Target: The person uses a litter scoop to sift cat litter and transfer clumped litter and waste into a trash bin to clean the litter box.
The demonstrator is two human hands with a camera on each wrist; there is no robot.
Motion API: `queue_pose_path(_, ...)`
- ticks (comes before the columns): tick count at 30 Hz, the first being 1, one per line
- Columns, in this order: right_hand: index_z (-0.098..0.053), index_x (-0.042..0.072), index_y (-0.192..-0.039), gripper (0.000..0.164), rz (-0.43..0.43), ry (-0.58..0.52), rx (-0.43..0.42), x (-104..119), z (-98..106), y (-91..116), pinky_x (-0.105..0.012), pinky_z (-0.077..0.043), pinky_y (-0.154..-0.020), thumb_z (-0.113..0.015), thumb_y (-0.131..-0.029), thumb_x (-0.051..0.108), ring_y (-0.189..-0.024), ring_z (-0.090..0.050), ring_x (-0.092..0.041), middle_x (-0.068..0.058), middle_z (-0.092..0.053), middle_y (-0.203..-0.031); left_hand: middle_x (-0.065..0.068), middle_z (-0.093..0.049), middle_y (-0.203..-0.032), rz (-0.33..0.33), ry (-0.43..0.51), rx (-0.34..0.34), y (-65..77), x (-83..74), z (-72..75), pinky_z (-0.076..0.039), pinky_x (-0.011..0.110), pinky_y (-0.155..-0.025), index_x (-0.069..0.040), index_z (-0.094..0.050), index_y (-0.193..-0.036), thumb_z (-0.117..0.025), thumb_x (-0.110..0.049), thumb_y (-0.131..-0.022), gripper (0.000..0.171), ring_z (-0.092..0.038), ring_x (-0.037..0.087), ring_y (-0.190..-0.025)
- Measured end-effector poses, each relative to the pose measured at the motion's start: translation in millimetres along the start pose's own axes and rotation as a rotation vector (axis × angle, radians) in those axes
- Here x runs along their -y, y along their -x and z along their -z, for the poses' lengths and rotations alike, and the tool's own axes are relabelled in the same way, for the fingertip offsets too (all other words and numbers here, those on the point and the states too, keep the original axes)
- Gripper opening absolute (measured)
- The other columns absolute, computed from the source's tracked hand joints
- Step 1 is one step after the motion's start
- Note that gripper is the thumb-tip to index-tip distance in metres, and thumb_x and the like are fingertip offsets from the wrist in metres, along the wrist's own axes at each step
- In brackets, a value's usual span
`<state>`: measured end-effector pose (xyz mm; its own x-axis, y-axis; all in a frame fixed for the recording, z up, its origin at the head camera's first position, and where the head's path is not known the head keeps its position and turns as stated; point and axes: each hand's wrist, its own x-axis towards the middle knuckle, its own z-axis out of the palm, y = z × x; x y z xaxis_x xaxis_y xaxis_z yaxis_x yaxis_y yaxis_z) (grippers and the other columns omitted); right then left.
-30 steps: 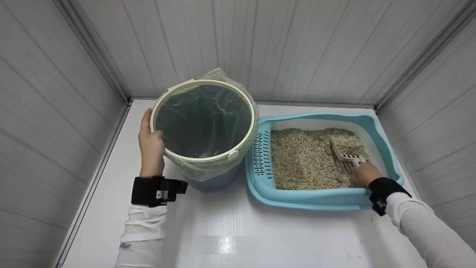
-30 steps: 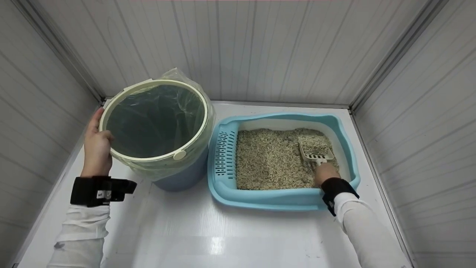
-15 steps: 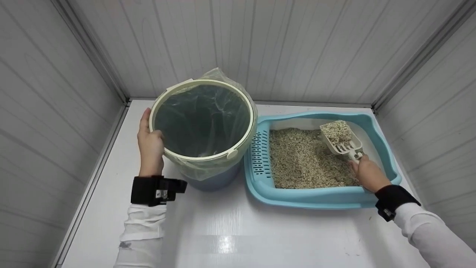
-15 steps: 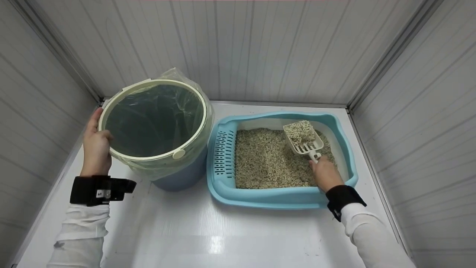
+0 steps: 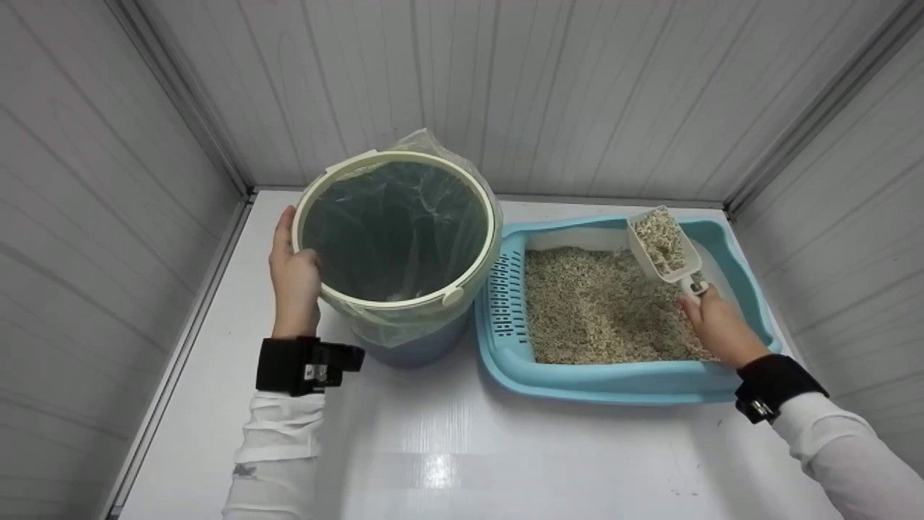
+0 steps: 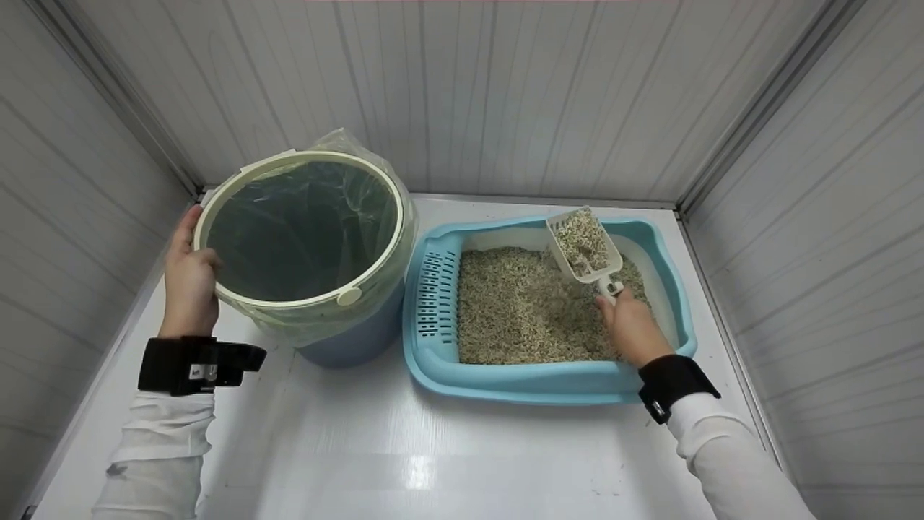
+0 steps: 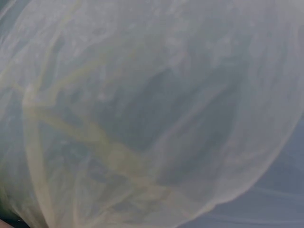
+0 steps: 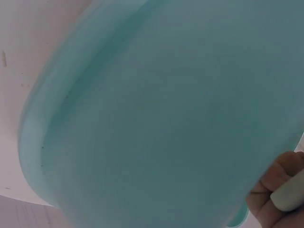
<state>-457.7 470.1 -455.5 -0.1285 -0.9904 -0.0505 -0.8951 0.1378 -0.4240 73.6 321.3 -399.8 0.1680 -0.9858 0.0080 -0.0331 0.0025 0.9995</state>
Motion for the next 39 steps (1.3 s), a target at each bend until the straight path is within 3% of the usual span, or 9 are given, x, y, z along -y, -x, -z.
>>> queue_pose_path(9,-0.039,-0.005,-0.103,0.047,-0.006,-0.055,0.046,2,7,-3,-0.028,-0.033,-0.043,-0.026,-0.095,0.039,-0.05,-0.035,-0.013,-0.006,-0.039,-0.069,-0.008,-0.02,-0.147,0.029,0.0,0.005,-0.8,-1.0,-0.5,-0.018,0.034,-0.108,-0.029,-0.02,-0.142,-0.027,0.014,-0.076,0.079,-0.017,0.012,-0.134)
queue_pose_path(17,-0.042,0.005,-0.078,0.043,0.016,-0.108,0.058,2,1,-1,-0.028,-0.031,-0.041,-0.024,-0.095,0.04,-0.044,-0.031,-0.009,0.0,-0.037,-0.058,-0.008,-0.021,-0.146,0.023,-0.008,0.001,-0.7,-0.7,-1.1,-0.019,0.034,-0.108,-0.027,-0.021,-0.142,-0.027,0.013,-0.076,0.078,-0.018,0.012,-0.134)
queue_pose_path(22,-0.041,0.005,-0.075,0.044,0.025,-0.135,0.096,2,0,0,-0.028,-0.032,-0.042,-0.025,-0.096,0.04,-0.043,-0.032,-0.009,0.0,-0.036,-0.056,-0.007,-0.021,-0.146,0.015,0.001,0.002,-0.5,-0.6,-0.4,-0.018,0.034,-0.108,-0.027,-0.021,-0.142,-0.027,0.013,-0.075,0.078,-0.017,0.012,-0.134)
queue_pose_path(32,-0.043,-0.005,-0.089,0.05,0.03,0.111,0.087,-1,4,3,-0.036,-0.037,-0.056,-0.026,-0.095,0.043,-0.058,-0.045,-0.021,-0.006,-0.041,-0.064,-0.007,-0.022,-0.146,-0.007,-0.007,-0.004,0.6,-0.4,-0.2,-0.019,0.035,-0.108,-0.026,-0.021,-0.142,-0.026,0.013,-0.076,0.076,-0.018,0.012,-0.134)
queue_pose_path(36,-0.041,-0.004,-0.091,0.05,0.061,0.208,0.047,-3,6,3,-0.036,-0.038,-0.051,-0.027,-0.094,0.043,-0.054,-0.046,-0.02,-0.006,-0.042,-0.062,-0.007,-0.022,-0.146,0.0,-0.006,-0.007,0.3,-0.4,-0.1,-0.02,0.034,-0.107,-0.026,-0.021,-0.142,-0.026,0.013,-0.076,0.077,-0.019,0.011,-0.134)
queue_pose_path(39,-0.04,-0.001,-0.085,0.04,0.15,0.307,-0.042,-8,5,3,-0.03,-0.034,-0.041,-0.036,-0.094,0.038,-0.044,-0.04,-0.017,-0.004,-0.039,-0.056,-0.007,-0.022,-0.146,0.006,-0.004,-0.004,0.1,-0.8,0.3,-0.018,0.034,-0.108,-0.026,-0.021,-0.142,-0.026,0.013,-0.076,0.076,-0.018,0.012,-0.134)
